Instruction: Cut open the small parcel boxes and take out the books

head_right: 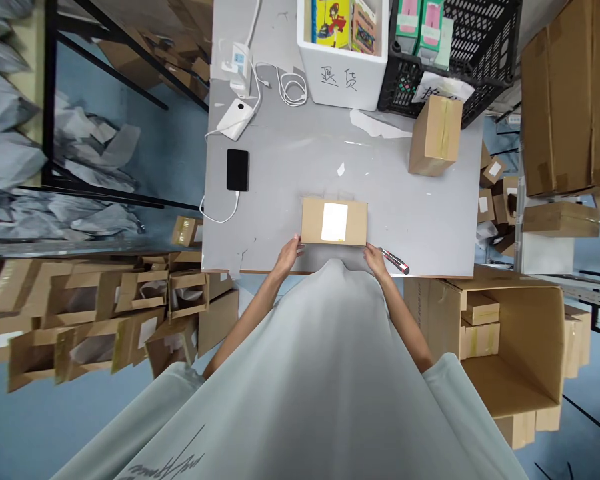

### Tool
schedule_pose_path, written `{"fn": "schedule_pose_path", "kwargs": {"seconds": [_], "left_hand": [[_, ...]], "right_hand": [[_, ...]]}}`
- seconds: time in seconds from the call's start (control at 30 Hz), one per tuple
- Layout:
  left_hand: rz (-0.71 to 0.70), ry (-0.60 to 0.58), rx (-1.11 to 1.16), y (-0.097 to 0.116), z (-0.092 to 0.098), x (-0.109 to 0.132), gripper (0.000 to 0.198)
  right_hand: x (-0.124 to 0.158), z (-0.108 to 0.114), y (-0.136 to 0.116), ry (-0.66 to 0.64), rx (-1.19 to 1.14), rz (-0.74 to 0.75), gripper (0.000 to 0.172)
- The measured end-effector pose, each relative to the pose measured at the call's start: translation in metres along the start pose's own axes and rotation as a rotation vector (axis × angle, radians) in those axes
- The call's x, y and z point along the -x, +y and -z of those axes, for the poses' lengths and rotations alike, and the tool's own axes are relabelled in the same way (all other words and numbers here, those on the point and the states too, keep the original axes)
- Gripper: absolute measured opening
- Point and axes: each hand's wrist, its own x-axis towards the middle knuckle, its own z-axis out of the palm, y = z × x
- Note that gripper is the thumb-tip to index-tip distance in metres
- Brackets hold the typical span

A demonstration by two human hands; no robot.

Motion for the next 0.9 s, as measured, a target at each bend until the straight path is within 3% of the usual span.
{"fn": "schedule_pose_path", "kwargs": {"seconds": [0.1,0.3,0.5,0.67,0.9], "left_hand": [[-0.040,0.023,0.013,0.009,0.003,0.005,0.076],[-0.184,0.056,0.095,0.039,0.007,0.023,0.073],[-0.289,0.053,0.168,0.063,0.006,0.033,0.071],[-0.272,0.068,0.160,0.064,0.006,0.032,0.069],[-0.212,0.084,0.178,0.047,0.009,0.026,0.060]], "right_hand": [[-0.003,0.004,-0.006,0.005,0.000,-0.009,0.051],[-0.011,0.013,-0.030,0.139,-0.058,0.014,0.063],[-0.010,0.024,-0.053,0.093,-0.074,0.081,0.059],[-0.009,0.021,-0.056,0.088,-0.099,0.080,0.062],[-0.001,0.025,-0.049,0.104,-0.082,0.032,0.057]]}}
